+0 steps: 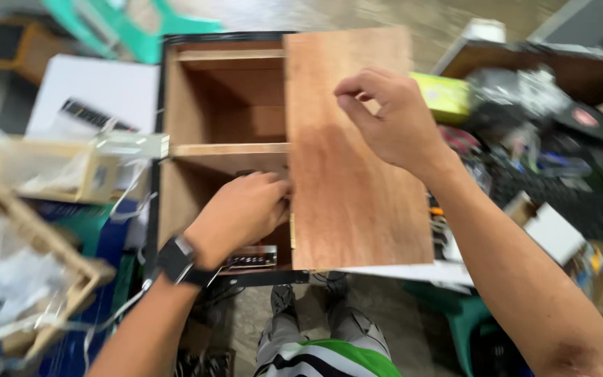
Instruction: The person works inside an open wooden enclosure on a cluttered workbench, positioning a small electronic module and wiring, then uses a screwdriver to fasten the module inside the box. They briefly handle a cable near a laptop and router before returning to tighten components and adjust the enclosure panels.
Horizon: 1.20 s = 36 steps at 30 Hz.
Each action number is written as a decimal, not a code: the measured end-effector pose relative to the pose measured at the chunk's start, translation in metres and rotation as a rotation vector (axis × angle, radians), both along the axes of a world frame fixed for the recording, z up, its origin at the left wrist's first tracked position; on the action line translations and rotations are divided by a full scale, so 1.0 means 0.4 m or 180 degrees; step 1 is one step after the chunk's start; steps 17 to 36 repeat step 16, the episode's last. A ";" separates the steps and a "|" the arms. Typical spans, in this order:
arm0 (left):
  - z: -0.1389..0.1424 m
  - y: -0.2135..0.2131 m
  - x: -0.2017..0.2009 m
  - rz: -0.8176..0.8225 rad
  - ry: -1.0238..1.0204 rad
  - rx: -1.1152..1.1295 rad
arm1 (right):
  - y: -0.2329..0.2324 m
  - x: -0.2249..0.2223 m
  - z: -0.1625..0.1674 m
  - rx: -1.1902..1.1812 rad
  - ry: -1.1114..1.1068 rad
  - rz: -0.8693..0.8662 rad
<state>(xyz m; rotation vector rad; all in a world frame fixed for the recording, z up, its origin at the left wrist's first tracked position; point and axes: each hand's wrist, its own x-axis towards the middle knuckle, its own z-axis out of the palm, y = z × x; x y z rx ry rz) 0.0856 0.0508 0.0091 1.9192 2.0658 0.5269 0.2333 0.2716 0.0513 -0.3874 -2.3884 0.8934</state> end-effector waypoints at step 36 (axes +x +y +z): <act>0.030 -0.101 0.132 0.0599 -0.0383 0.0778 | -0.282 0.303 -0.143 0.0417 -0.0176 -0.0999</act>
